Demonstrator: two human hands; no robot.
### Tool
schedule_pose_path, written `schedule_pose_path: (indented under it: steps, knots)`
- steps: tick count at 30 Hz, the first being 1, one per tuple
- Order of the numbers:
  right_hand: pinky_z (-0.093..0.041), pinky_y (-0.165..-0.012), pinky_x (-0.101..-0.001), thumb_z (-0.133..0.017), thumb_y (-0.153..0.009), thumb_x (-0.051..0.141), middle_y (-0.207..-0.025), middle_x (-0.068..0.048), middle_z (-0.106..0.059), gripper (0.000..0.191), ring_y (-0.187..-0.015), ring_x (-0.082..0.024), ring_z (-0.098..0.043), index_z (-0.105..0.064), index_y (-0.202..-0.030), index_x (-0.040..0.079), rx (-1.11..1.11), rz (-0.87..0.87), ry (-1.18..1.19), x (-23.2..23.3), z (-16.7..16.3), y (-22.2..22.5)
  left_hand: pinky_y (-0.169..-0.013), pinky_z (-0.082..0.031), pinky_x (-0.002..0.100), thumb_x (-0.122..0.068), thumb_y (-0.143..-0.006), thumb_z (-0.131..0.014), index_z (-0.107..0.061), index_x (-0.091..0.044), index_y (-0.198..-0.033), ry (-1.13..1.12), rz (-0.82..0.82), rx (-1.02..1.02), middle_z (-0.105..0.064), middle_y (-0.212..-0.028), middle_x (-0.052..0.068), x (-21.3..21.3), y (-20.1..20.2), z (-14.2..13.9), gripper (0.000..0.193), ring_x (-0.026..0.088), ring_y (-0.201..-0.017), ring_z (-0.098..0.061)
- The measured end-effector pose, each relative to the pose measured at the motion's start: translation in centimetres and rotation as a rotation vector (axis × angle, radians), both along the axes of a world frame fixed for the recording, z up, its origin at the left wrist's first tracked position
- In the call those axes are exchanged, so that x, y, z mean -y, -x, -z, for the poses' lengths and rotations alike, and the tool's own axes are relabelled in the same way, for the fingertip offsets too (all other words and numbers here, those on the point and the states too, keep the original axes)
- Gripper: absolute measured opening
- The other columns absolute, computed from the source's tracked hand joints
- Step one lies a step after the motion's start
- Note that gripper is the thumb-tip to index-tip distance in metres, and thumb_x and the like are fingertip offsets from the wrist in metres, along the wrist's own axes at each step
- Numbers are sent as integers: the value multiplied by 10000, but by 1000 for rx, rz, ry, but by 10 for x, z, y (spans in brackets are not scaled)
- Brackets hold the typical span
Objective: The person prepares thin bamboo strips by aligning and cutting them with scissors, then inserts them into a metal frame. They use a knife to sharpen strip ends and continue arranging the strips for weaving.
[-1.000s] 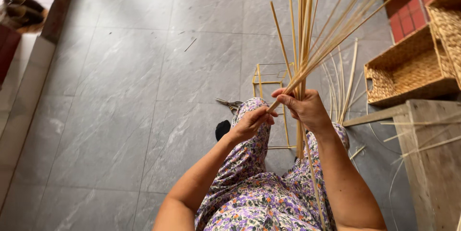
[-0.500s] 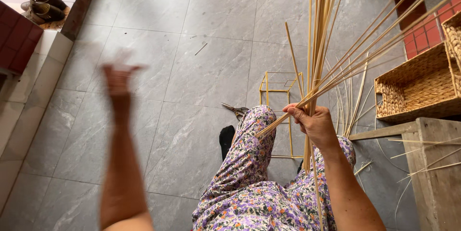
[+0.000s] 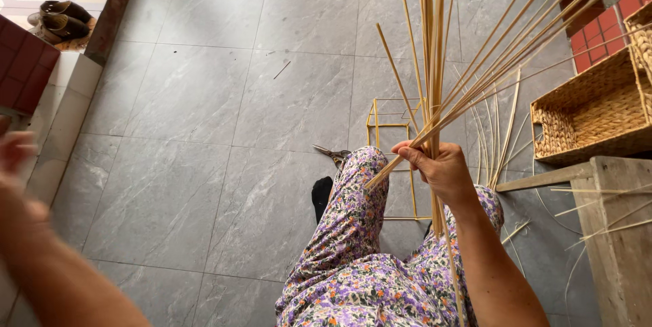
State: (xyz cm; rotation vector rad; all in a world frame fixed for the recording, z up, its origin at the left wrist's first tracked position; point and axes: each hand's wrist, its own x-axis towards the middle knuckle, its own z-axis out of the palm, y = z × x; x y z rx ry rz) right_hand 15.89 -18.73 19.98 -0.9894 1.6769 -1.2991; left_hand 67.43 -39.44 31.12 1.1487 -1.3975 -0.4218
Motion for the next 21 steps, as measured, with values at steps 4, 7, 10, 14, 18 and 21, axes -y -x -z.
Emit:
schedule_pose_path:
  steps: [4,7,10,14,18,21]
  knots:
    - [-449,-582,-198,-724,-949,158,-783,23,-710,166,-659,-24,-563,-816,-1029,44,-66,-51,62,3,7,-5,-748,-624,310,-202,-1178,-485,-669,-119,-1283,-174,347,71,-733,-1133,96,0,63,94,227,175,-948,-734]
    - [-526,-693,-227,-719,-953,163,-878,-7,-780,174,-776,-51,-647,-813,-1027,36,-80,-65,68,6,15,-8,-1012,-605,368,-71,-1063,-505,-643,-92,-1320,-294,800,60,-723,-1244,95,-12,165,153,293,214,-1130,-714]
    - [-532,-677,-211,-716,-948,175,-880,9,-785,182,-774,-33,-664,-806,-1023,36,-85,-67,95,7,18,-10,-1055,-549,356,-48,-1006,-609,-543,-116,-1454,-371,1078,73,-674,-1368,87,-61,256,160,459,214,-1226,-660]
    - [-303,-452,-217,-728,-962,192,-660,28,-570,192,-521,-32,-409,-835,-1038,51,-27,2,-22,1,12,-8,-1084,-456,421,-66,-895,-762,-252,-134,-1601,-182,1250,307,-561,-1448,129,-66,291,151,873,259,-1264,-584]
    - [-288,-397,-204,-716,-946,210,-640,44,-596,190,-463,-13,-398,-815,-1010,61,6,56,-43,-7,2,0,-938,-610,385,-71,-960,-765,-123,-228,-1650,-136,770,377,-626,-1436,88,54,240,118,955,201,-1077,-730]
    - [-265,-388,-208,-724,-932,217,-634,38,-582,191,-453,-22,-376,-815,-1004,65,64,72,-63,-8,2,2,-945,-603,386,-74,-958,-762,-141,-227,-1642,-116,430,473,-622,-1440,86,135,161,39,937,202,-1091,-722]
